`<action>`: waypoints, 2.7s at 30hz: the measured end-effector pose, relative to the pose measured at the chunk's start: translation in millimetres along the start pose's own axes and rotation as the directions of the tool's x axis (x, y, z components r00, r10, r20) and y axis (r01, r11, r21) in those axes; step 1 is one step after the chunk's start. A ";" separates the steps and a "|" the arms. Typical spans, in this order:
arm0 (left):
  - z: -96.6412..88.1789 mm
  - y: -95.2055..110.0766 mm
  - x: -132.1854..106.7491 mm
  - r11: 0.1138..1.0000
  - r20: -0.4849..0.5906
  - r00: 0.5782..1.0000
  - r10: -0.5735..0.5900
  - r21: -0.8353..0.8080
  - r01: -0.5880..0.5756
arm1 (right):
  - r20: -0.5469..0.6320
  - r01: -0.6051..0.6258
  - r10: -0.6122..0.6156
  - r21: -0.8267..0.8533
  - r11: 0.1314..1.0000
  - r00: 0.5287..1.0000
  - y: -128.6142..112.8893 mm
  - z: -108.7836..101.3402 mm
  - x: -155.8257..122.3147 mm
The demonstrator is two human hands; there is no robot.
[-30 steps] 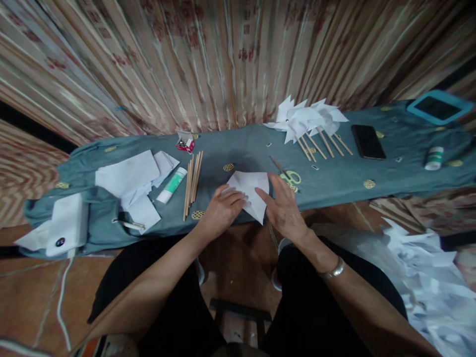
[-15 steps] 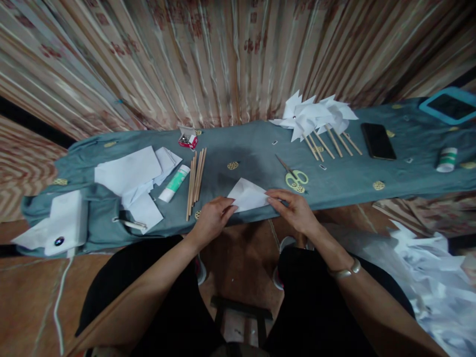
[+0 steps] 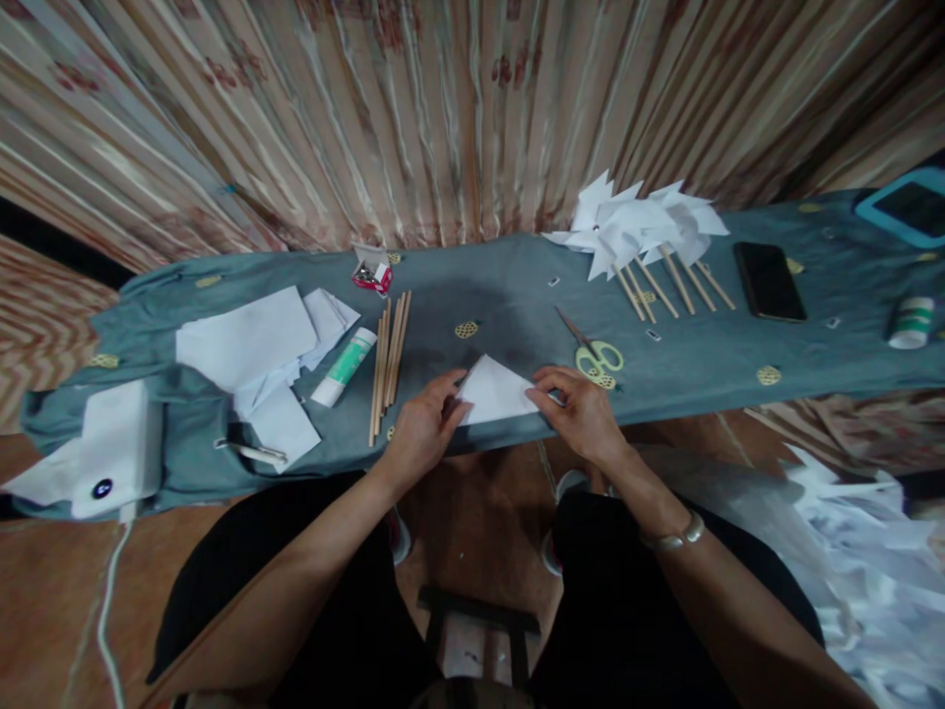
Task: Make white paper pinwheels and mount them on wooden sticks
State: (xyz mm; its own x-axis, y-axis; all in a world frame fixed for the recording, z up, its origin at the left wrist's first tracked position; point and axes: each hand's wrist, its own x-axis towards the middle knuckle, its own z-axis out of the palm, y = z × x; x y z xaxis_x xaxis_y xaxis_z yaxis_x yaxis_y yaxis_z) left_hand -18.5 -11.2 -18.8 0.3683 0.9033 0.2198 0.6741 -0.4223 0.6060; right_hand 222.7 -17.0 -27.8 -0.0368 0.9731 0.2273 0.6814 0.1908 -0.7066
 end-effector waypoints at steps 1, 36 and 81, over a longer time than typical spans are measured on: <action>-1.7 3.5 -0.1 0.995 -0.008 0.998 0.065 0.076 -0.064 | 0.000 0.008 -0.008 -0.014 1.000 1.000 0.3 0.7 0.4; 24.4 29.0 -24.8 0.858 0.357 0.906 0.228 0.366 -0.360 | 0.058 0.017 -0.012 -0.084 0.996 0.998 -3.0 1.4 10.7; -13.0 -13.8 -70.0 0.829 0.240 0.954 0.177 0.487 -0.276 | -0.014 0.155 -0.158 -0.129 0.979 0.987 26.7 -0.6 -32.0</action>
State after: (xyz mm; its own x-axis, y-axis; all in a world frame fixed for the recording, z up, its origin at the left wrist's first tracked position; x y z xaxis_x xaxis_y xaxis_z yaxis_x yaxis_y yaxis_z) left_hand -61.9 -67.7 -32.7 0.6246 0.7694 0.1336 0.7686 -0.6359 0.0691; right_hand 242.6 -43.1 -53.5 -0.1338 0.9288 0.3457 0.7559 0.3212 -0.5704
